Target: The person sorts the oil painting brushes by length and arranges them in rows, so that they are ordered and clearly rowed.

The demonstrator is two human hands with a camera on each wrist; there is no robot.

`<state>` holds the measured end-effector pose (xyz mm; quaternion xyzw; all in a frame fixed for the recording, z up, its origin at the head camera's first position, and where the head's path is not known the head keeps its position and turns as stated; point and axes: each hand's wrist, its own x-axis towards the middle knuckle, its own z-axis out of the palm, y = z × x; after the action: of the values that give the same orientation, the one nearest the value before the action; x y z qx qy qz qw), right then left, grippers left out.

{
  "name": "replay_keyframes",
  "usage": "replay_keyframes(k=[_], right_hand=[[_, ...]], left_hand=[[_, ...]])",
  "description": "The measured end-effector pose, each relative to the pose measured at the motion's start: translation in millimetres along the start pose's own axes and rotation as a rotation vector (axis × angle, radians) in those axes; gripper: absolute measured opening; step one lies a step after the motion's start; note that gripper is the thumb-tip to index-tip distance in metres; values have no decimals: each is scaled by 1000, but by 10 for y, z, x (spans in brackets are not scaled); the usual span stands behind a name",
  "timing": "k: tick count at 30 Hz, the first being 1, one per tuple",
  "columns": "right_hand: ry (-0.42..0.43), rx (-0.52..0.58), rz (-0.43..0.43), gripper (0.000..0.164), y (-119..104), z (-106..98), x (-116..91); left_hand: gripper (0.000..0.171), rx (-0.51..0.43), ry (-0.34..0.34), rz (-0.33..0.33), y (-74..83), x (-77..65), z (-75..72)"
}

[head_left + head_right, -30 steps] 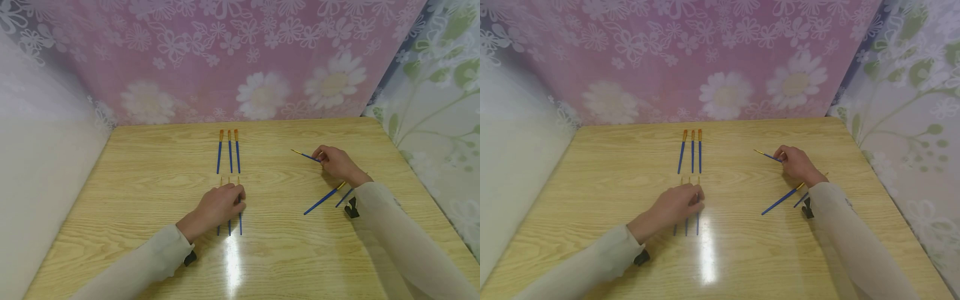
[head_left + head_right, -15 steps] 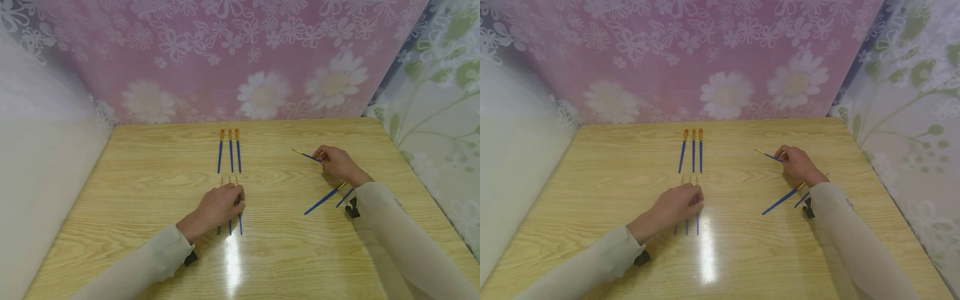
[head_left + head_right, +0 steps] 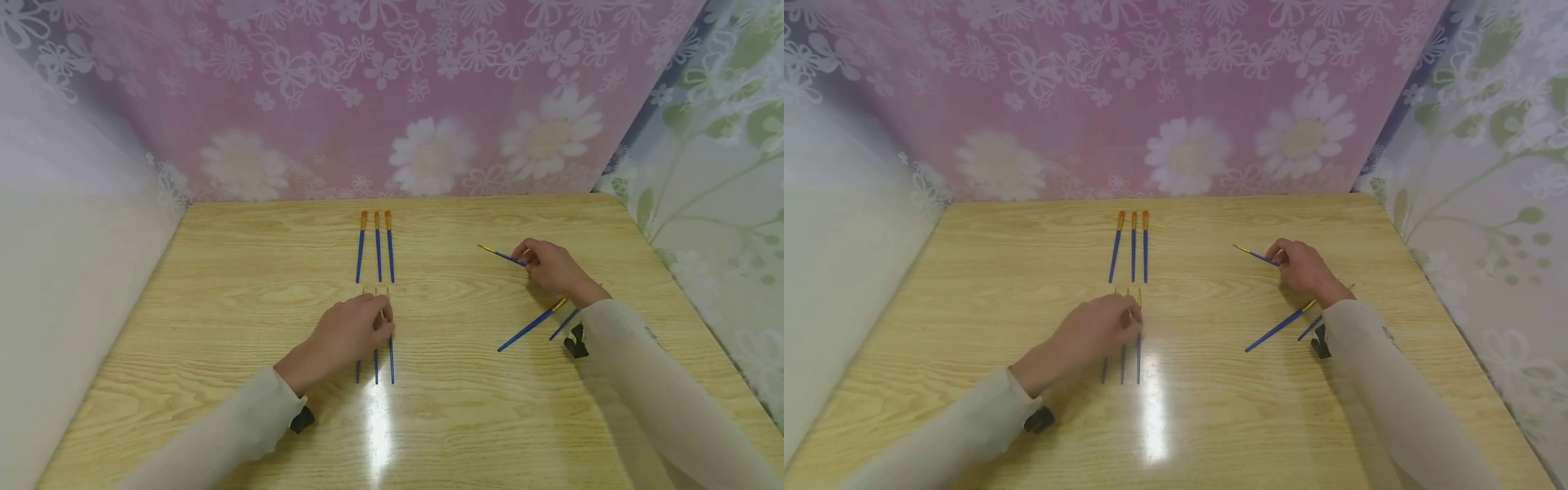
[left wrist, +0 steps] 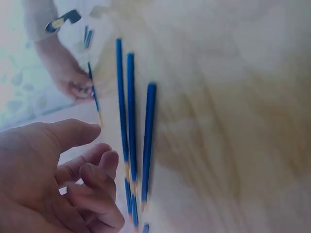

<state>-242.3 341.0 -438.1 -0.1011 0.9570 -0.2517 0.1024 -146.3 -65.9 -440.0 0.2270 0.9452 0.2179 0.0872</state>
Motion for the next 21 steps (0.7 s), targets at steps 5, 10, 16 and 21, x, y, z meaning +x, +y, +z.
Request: replay_keyframes(k=[5,10,16,21], right_hand=[[9,3,-13,31,10,-5,-6],[4,2,-21,30,35,1,-18],[24,-27,-67,26,56,32,-3],[33,-45,-102,22,13,28,4]], left_hand=[[11,-15,4,-98,-164,-74,-138],[9,-45,-28,-120,-264,-162,-173],[9,-104,-44,-87,-294,-221,-120],[10,-95,-24,-90,-295,-235,-101]])
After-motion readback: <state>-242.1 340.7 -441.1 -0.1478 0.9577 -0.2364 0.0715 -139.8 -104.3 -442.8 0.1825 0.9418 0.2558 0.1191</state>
